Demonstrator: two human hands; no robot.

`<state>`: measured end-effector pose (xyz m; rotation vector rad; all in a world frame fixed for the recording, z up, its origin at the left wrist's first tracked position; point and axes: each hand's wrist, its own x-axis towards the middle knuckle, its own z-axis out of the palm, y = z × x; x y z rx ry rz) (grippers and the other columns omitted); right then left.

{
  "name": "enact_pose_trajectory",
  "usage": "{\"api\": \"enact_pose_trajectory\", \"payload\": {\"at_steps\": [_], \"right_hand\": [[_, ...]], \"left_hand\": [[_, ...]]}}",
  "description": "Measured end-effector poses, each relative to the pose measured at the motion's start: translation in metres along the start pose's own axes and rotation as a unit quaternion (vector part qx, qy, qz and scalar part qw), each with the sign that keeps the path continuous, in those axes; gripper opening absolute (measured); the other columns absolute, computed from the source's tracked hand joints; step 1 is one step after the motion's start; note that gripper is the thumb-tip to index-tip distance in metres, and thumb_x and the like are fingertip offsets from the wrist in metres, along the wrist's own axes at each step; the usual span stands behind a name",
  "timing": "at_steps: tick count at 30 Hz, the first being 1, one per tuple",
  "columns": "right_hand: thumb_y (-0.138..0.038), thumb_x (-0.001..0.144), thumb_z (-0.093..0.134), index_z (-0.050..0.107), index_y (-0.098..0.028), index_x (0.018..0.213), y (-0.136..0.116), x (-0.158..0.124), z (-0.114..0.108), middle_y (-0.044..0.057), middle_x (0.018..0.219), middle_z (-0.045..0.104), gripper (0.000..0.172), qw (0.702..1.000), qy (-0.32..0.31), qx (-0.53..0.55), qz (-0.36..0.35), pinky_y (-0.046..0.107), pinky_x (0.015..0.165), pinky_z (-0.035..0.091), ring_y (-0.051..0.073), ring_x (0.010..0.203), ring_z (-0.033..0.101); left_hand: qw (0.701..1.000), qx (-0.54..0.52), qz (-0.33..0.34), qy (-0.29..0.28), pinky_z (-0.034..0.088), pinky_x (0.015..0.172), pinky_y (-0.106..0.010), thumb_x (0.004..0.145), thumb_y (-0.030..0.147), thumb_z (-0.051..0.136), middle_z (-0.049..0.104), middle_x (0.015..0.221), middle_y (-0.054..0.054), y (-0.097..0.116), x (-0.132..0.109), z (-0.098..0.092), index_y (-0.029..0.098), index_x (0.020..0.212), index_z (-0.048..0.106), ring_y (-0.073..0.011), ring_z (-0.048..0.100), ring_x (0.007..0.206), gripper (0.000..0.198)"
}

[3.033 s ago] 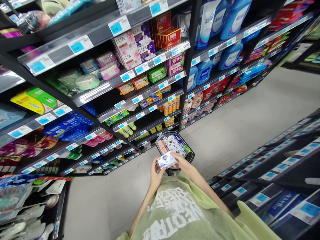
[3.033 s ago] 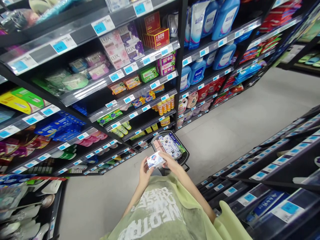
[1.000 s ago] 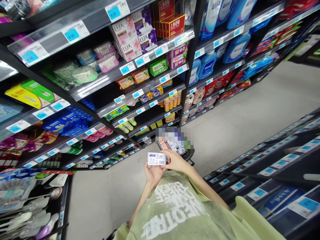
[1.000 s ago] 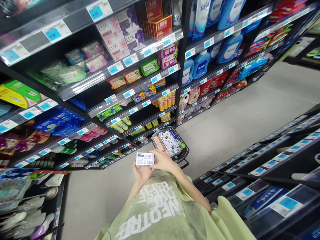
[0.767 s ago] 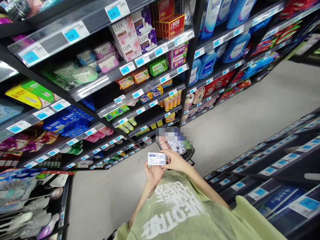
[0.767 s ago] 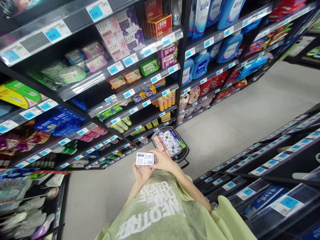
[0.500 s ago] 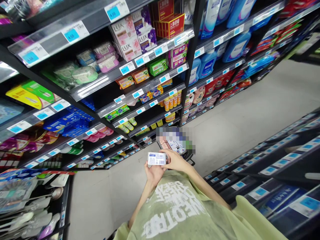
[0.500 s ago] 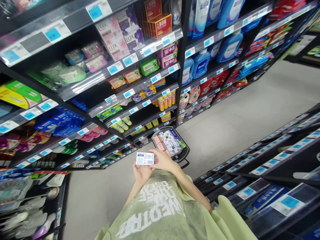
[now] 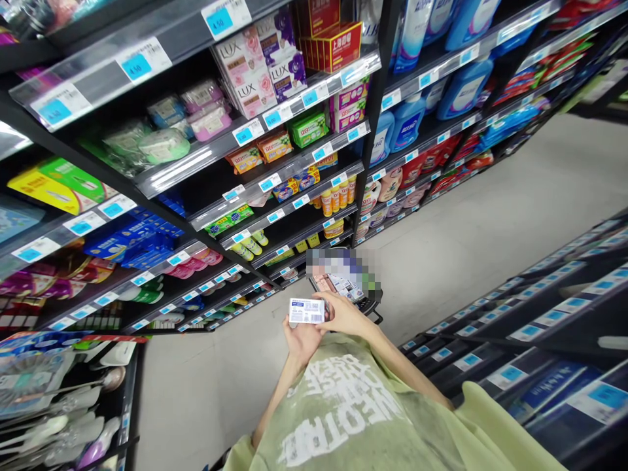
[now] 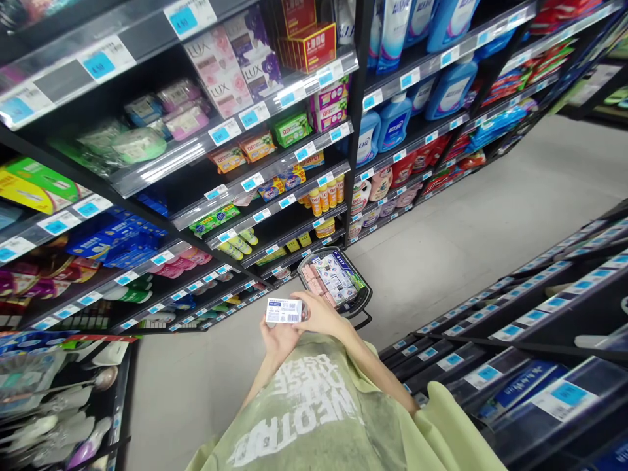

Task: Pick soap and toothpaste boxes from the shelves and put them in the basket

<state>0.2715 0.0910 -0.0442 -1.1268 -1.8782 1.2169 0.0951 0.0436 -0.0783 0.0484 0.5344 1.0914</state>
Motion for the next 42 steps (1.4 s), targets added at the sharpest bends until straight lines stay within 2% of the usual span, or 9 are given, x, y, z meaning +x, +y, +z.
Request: {"api": "enact_pose_trajectory", "payload": {"at_steps": [6,12,16,20,25,28,31,36,42], "right_hand": [[-0.016,0.062,0.083,0.056,-0.021,0.133,-0.004,-0.001,-0.002,0.009,0.127,0.066,0.076,1.0,0.0,0.001,-0.003,0.036,0.088,0.052,0.024,0.1,0.066],[-0.015,0.062,0.082,0.056,-0.022,0.133,-0.006,0.0,-0.002,0.008,0.126,0.066,0.076,1.0,-0.002,-0.007,0.003,0.036,0.088,0.052,0.024,0.1,0.066],[-0.016,0.062,0.082,0.056,-0.022,0.133,-0.007,0.0,-0.002,0.008,0.124,0.066,0.076,1.0,0.001,-0.01,0.004,0.036,0.087,0.052,0.024,0.1,0.066],[-0.015,0.062,0.082,0.056,-0.023,0.133,-0.007,-0.001,-0.003,0.008,0.124,0.066,0.075,1.0,0.001,-0.008,0.006,0.036,0.087,0.052,0.024,0.099,0.066],[-0.015,0.062,0.082,0.057,-0.022,0.132,-0.007,-0.001,-0.003,0.008,0.124,0.066,0.075,1.0,-0.002,-0.004,0.007,0.036,0.089,0.051,0.024,0.1,0.066],[-0.015,0.062,0.082,0.057,-0.022,0.132,-0.007,0.0,-0.003,0.008,0.124,0.066,0.075,1.0,-0.001,-0.001,0.008,0.037,0.089,0.051,0.024,0.1,0.066],[-0.016,0.062,0.083,0.057,-0.023,0.132,-0.008,-0.001,-0.003,0.008,0.125,0.066,0.076,1.0,-0.001,0.002,0.009,0.037,0.089,0.052,0.025,0.1,0.066],[-0.015,0.062,0.083,0.057,-0.023,0.133,-0.009,-0.001,-0.004,0.009,0.126,0.066,0.076,1.0,-0.002,0.004,0.013,0.037,0.088,0.052,0.025,0.1,0.067],[-0.017,0.062,0.083,0.057,-0.022,0.133,-0.005,0.0,-0.002,0.009,0.125,0.066,0.075,1.0,0.001,0.002,0.008,0.037,0.089,0.052,0.025,0.102,0.066]], "left_hand": [[0.998,0.028,0.009,-0.054,0.04,0.098,-0.047,0.071,0.072,0.065,0.071,0.125,-0.011,-0.002,0.003,-0.011,0.033,0.13,0.067,-0.0367,0.059,0.118,0.071],[0.999,0.015,-0.003,-0.044,0.039,0.102,-0.044,0.082,0.072,0.047,0.07,0.127,-0.011,0.0,0.002,-0.009,0.018,0.127,0.067,-0.033,0.06,0.115,0.073],[0.999,0.012,-0.002,-0.042,0.04,0.101,-0.042,0.083,0.069,0.047,0.07,0.128,-0.011,0.001,0.002,-0.009,0.018,0.126,0.067,-0.0321,0.059,0.116,0.07],[0.999,-0.003,-0.003,-0.048,0.039,0.103,-0.045,0.085,0.069,0.043,0.07,0.126,-0.013,0.0,0.004,-0.012,0.017,0.128,0.066,-0.0339,0.06,0.118,0.071],[0.999,-0.031,-0.007,-0.044,0.04,0.103,-0.052,0.077,0.068,0.054,0.071,0.124,-0.013,-0.001,0.005,-0.014,0.029,0.144,0.056,-0.0387,0.057,0.124,0.078],[1.0,-0.015,-0.003,-0.022,0.037,0.105,-0.051,0.08,0.069,0.051,0.071,0.124,-0.014,0.0,0.003,-0.011,0.023,0.135,0.063,-0.0388,0.057,0.124,0.073],[1.0,0.009,0.0,-0.009,0.038,0.104,-0.045,0.083,0.071,0.045,0.071,0.124,-0.013,0.0,0.002,-0.008,0.018,0.124,0.067,-0.0348,0.058,0.12,0.071],[0.998,0.055,0.01,-0.012,0.04,0.103,-0.044,0.081,0.074,0.048,0.07,0.125,-0.011,0.0,0.002,-0.007,0.021,0.124,0.065,-0.0339,0.055,0.122,0.071],[1.0,0.018,0.009,0.01,0.041,0.102,-0.046,0.079,0.071,0.051,0.07,0.124,-0.014,0.0,0.002,-0.006,0.018,0.123,0.067,-0.0351,0.06,0.115,0.07]]}}
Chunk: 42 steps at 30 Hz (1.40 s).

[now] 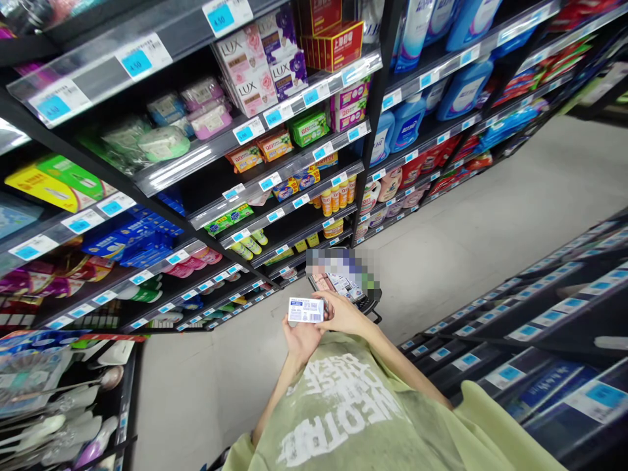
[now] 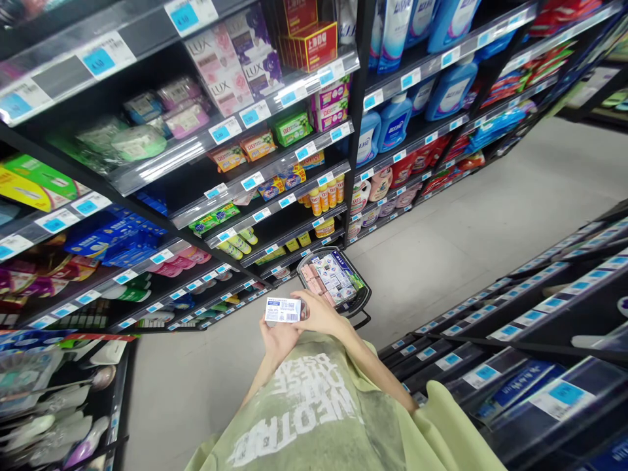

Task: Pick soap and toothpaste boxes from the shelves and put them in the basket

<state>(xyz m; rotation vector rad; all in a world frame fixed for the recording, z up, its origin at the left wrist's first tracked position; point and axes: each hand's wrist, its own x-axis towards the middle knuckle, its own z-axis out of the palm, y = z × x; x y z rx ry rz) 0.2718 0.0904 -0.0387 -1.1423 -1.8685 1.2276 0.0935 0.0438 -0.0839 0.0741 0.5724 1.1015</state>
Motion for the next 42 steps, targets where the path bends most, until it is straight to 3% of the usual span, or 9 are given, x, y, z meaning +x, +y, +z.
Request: {"api": "enact_pose_trajectory", "payload": {"at_steps": [15,19,22,25,27,29,31,37,42], "right_hand": [[-0.016,0.061,0.084,0.056,-0.022,0.134,0.005,0.0,0.003,0.009,0.127,0.066,0.079,1.0,0.001,-0.003,-0.001,0.036,0.085,0.054,0.025,0.099,0.067],[-0.017,0.063,0.084,0.055,-0.023,0.137,0.008,0.0,0.003,0.01,0.128,0.066,0.079,1.0,-0.009,0.006,0.009,0.037,0.083,0.055,0.021,0.087,0.067],[-0.023,0.066,0.085,0.05,-0.023,0.143,0.011,-0.002,0.002,0.012,0.134,0.062,0.084,0.999,-0.03,0.024,0.022,0.037,0.081,0.056,0.016,0.076,0.065],[-0.036,0.071,0.085,0.04,-0.023,0.15,0.014,-0.005,0.001,0.015,0.147,0.051,0.092,0.994,-0.07,0.064,0.059,0.037,0.083,0.057,0.019,0.088,0.067],[-0.044,0.082,0.074,0.037,-0.024,0.152,0.015,-0.007,0.0,0.015,0.153,0.045,0.082,0.986,-0.1,0.109,0.076,0.037,0.091,0.056,0.023,0.108,0.066],[-0.048,0.09,0.065,0.036,-0.025,0.153,0.017,-0.007,0.0,0.013,0.157,0.041,0.073,0.979,-0.111,0.158,0.071,0.04,0.103,0.05,0.026,0.129,0.056],[-0.052,0.087,0.067,0.035,-0.026,0.154,0.018,-0.007,0.0,0.012,0.159,0.039,0.078,0.971,-0.1,0.208,0.053,0.043,0.113,0.042,0.027,0.14,0.046],[-0.067,0.063,0.082,0.043,-0.027,0.148,0.016,-0.005,-0.003,0.011,0.152,0.048,0.102,0.942,-0.048,0.332,0.01,0.047,0.116,0.037,0.033,0.142,0.044],[-0.078,0.072,0.065,0.043,-0.026,0.145,0.007,-0.006,-0.004,0.014,0.143,0.057,0.092,0.924,-0.005,0.38,0.052,0.047,0.104,0.048,0.033,0.131,0.056]], "left_hand": [[1.0,0.015,-0.001,0.001,0.043,0.1,-0.044,0.081,0.073,0.049,0.068,0.125,-0.013,0.001,-0.001,0.005,0.018,0.123,0.066,-0.0341,0.059,0.116,0.071],[0.999,0.037,0.005,-0.001,0.046,0.095,-0.044,0.079,0.073,0.052,0.071,0.123,-0.012,0.001,-0.002,0.007,0.019,0.122,0.067,-0.0337,0.063,0.111,0.071],[0.996,0.071,0.036,0.031,0.048,0.092,-0.043,0.076,0.071,0.058,0.072,0.119,-0.012,-0.002,-0.001,0.004,0.019,0.114,0.071,-0.0345,0.065,0.108,0.065],[0.981,0.153,0.091,0.078,0.047,0.097,-0.047,0.071,0.064,0.07,0.072,0.116,-0.014,-0.005,0.001,0.0,0.018,0.111,0.071,-0.0386,0.063,0.115,0.061],[0.967,0.202,0.13,0.089,0.043,0.104,-0.048,0.066,0.05,0.081,0.068,0.124,-0.013,-0.006,0.0,0.0,0.02,0.118,0.068,-0.0387,0.056,0.127,0.062],[0.943,0.266,0.18,0.086,0.039,0.11,-0.045,0.06,0.035,0.089,0.062,0.135,-0.011,-0.004,-0.003,0.006,0.024,0.124,0.065,-0.0365,0.049,0.135,0.07],[0.909,0.345,0.222,0.072,0.037,0.112,-0.044,0.056,0.026,0.092,0.056,0.142,-0.012,0.0,-0.009,0.017,0.024,0.128,0.063,-0.036,0.046,0.138,0.078],[0.859,0.444,0.254,0.033,0.038,0.113,-0.046,0.043,0.02,0.097,0.05,0.145,-0.017,0.015,-0.022,0.052,0.021,0.132,0.062,-0.0398,0.046,0.136,0.096],[0.843,0.477,0.248,0.013,0.043,0.104,-0.042,0.051,0.021,0.095,0.052,0.145,-0.013,0.018,-0.02,0.059,0.027,0.135,0.061,-0.0352,0.052,0.127,0.091]]}}
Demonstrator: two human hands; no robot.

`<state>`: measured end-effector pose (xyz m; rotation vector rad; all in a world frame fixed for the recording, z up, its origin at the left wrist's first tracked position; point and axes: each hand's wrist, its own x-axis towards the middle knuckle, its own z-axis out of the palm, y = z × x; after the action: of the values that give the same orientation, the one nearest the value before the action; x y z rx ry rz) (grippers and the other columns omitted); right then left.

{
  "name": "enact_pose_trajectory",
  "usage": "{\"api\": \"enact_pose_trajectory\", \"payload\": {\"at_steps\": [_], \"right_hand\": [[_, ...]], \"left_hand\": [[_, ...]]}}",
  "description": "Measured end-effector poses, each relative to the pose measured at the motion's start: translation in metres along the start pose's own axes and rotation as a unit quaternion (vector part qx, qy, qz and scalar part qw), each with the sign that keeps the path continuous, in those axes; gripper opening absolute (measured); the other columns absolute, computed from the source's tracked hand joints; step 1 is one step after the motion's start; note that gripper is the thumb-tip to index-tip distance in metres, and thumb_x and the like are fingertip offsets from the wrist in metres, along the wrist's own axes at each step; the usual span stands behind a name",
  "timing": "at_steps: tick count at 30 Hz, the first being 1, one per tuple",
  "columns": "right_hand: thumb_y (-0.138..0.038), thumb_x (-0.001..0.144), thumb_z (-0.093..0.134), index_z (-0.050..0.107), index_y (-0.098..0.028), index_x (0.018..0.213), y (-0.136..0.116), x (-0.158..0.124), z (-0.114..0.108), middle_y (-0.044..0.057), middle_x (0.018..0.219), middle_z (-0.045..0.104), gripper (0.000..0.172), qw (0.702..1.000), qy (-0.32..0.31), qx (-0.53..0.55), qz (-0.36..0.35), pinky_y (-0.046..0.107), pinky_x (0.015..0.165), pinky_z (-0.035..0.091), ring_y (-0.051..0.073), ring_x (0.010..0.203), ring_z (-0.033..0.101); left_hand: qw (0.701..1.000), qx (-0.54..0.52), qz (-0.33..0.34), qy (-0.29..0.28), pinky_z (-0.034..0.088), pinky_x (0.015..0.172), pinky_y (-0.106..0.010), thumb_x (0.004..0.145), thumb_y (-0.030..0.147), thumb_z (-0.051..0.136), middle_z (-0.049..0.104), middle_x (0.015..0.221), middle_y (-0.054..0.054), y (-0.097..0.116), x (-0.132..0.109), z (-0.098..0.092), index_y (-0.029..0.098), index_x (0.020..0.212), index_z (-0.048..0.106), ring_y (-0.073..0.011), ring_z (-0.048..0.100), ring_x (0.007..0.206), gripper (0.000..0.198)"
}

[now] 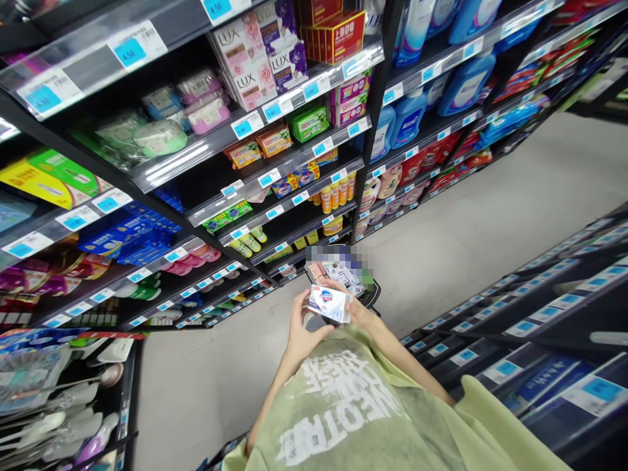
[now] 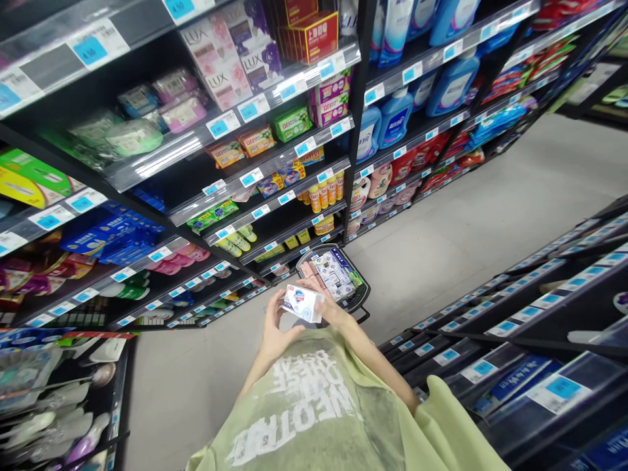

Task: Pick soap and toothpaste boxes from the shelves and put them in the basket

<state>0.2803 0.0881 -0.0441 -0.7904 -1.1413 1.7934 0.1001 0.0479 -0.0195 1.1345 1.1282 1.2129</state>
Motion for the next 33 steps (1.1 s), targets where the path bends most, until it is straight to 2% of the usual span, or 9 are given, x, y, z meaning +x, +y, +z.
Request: {"api": "enact_pose_trajectory", "payload": {"at_steps": [3,7,11,14,17,21,27,33], "right_hand": [[-0.079,0.076,0.057,0.04,-0.026,0.146,0.001,-0.001,0.002,0.015,0.146,0.054,0.089,0.999,0.028,0.008,0.038,0.047,0.098,0.052,0.032,0.131,0.057],[-0.083,0.067,0.061,0.046,-0.027,0.139,0.008,-0.001,-0.002,0.015,0.142,0.056,0.093,0.996,0.015,0.08,0.021,0.049,0.096,0.053,0.033,0.127,0.058],[-0.077,0.058,0.075,0.054,-0.028,0.133,0.013,-0.001,-0.005,0.013,0.133,0.062,0.092,0.991,-0.01,0.132,-0.012,0.049,0.098,0.051,0.034,0.122,0.061],[-0.074,0.052,0.08,0.055,-0.027,0.134,0.013,-0.001,-0.006,0.013,0.132,0.063,0.098,0.988,-0.024,0.153,-0.012,0.049,0.099,0.051,0.035,0.121,0.062],[-0.074,0.045,0.083,0.053,-0.027,0.137,0.013,-0.001,-0.007,0.013,0.134,0.063,0.107,0.987,-0.046,0.157,0.01,0.047,0.1,0.05,0.035,0.121,0.062],[-0.065,0.051,0.087,0.051,-0.027,0.141,0.013,-0.003,-0.007,0.011,0.134,0.064,0.104,0.975,-0.099,0.197,0.002,0.044,0.098,0.051,0.033,0.119,0.063],[-0.059,0.047,0.092,0.054,-0.025,0.139,0.006,-0.005,-0.002,0.012,0.139,0.062,0.105,0.971,-0.089,0.22,0.014,0.045,0.103,0.049,0.034,0.124,0.062],[-0.059,0.045,0.092,0.054,-0.025,0.138,0.004,-0.005,0.001,0.013,0.137,0.063,0.106,0.971,-0.083,0.222,0.028,0.044,0.1,0.051,0.034,0.121,0.064]], "left_hand": [[1.0,0.016,0.012,-0.014,0.046,0.097,-0.039,0.063,0.023,0.089,0.05,0.145,-0.012,-0.002,0.001,0.001,0.029,0.136,0.058,-0.033,0.053,0.123,0.079],[0.999,0.033,0.023,-0.027,0.047,0.096,-0.039,0.071,0.024,0.083,0.05,0.143,-0.012,-0.002,0.001,0.002,0.03,0.138,0.055,-0.0307,0.054,0.12,0.072],[0.999,0.029,0.025,-0.025,0.046,0.097,-0.039,0.07,0.022,0.084,0.051,0.145,-0.012,0.004,0.003,0.001,0.03,0.138,0.056,-0.0293,0.057,0.116,0.073],[0.999,0.037,0.02,-0.032,0.047,0.096,-0.039,0.067,0.02,0.085,0.051,0.149,-0.012,0.01,0.006,-0.001,0.03,0.138,0.059,-0.0299,0.059,0.116,0.076],[0.992,0.1,0.027,-0.069,0.048,0.098,-0.04,0.068,0.019,0.084,0.054,0.148,-0.012,0.016,0.011,-0.005,0.028,0.138,0.059,-0.0309,0.058,0.122,0.075],[0.973,0.189,0.065,-0.112,0.05,0.097,-0.04,0.071,0.019,0.079,0.061,0.139,-0.012,0.019,0.015,-0.011,0.025,0.138,0.056,-0.0279,0.061,0.121,0.071],[0.975,0.192,0.052,-0.097,0.053,0.095,-0.04,0.069,0.019,0.08,0.067,0.132,-0.014,0.019,0.015,-0.012,0.022,0.136,0.053,-0.026,0.067,0.111,0.072],[0.976,0.189,0.061,-0.09,0.055,0.088,-0.038,0.065,0.019,0.081,0.07,0.127,-0.013,0.019,0.014,-0.013,0.021,0.135,0.053,-0.0239,0.069,0.103,0.075]]}}
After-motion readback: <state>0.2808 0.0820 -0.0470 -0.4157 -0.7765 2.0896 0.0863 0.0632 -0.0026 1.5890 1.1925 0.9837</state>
